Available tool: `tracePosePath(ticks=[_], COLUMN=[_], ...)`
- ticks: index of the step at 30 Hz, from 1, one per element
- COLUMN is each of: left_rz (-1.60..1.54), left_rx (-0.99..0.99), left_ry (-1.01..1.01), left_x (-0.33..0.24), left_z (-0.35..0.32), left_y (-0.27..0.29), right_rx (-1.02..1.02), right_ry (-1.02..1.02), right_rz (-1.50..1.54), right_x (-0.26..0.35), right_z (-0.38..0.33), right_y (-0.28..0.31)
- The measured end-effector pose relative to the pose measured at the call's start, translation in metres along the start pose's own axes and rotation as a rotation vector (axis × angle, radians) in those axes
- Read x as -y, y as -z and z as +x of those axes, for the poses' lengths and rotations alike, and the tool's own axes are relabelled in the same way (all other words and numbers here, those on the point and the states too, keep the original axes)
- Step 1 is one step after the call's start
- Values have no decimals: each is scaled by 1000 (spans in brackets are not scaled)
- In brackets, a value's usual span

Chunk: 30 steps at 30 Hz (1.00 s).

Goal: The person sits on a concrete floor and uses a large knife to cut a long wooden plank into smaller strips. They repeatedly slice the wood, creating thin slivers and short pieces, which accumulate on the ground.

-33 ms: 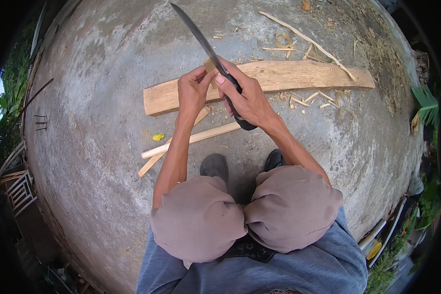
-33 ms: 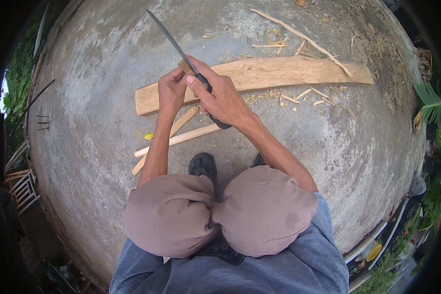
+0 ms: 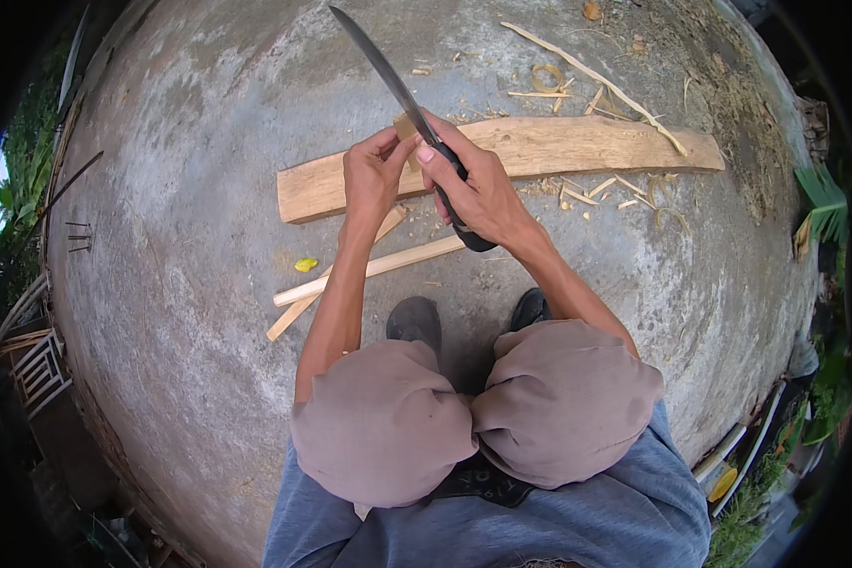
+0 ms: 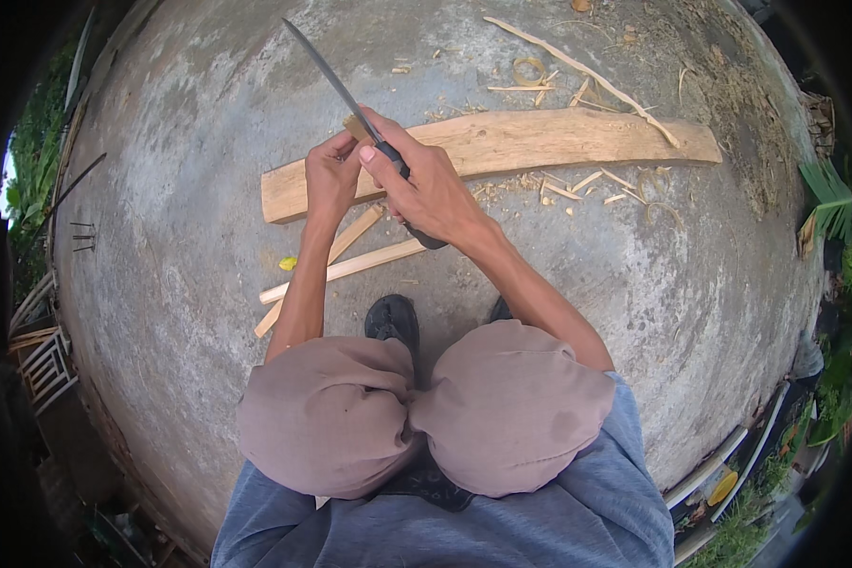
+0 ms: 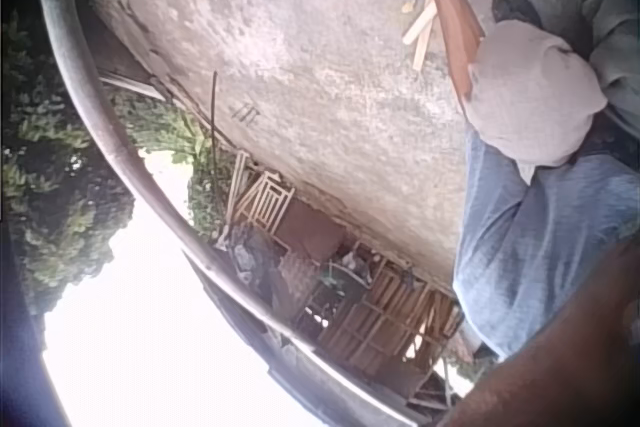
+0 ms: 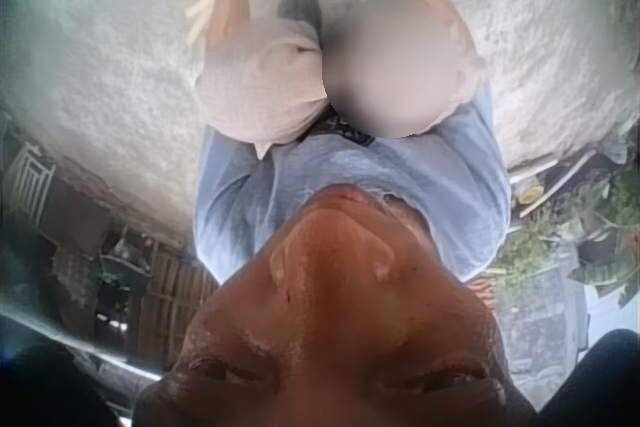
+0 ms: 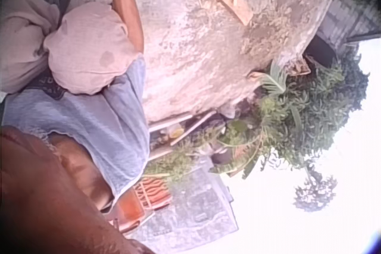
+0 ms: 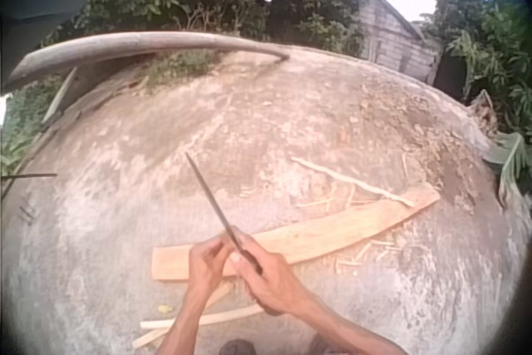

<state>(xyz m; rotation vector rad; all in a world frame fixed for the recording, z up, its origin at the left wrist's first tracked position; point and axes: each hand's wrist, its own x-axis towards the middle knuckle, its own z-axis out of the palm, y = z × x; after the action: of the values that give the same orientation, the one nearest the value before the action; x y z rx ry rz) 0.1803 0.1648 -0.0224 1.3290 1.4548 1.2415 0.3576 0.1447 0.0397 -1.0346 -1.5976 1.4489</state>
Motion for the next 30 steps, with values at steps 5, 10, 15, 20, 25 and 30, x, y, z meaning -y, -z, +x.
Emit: tracePosePath(ticks=[5, 10, 15, 20, 25, 30], left_rz=[40, 108, 118, 722, 429, 101], left_rx=[5, 8, -1, 181, 135, 7], left_ry=[-12, 17, 12, 192, 265, 562], left_x=[-4, -2, -37, 13, 65, 35], left_z=[0, -6, -14, -18, -72, -105], left_y=[0, 5, 6, 33, 48, 83], right_rx=[39, 71, 76, 100, -6, 84], right_ry=[-43, -8, -22, -99, -31, -25], right_rz=[-32, -192, -260, -310, -340, -328], right_x=[7, 26, 54, 42, 38, 87], right_z=[0, -8, -16, -8, -15, -16], right_y=[2, 4, 8, 14, 30, 29])
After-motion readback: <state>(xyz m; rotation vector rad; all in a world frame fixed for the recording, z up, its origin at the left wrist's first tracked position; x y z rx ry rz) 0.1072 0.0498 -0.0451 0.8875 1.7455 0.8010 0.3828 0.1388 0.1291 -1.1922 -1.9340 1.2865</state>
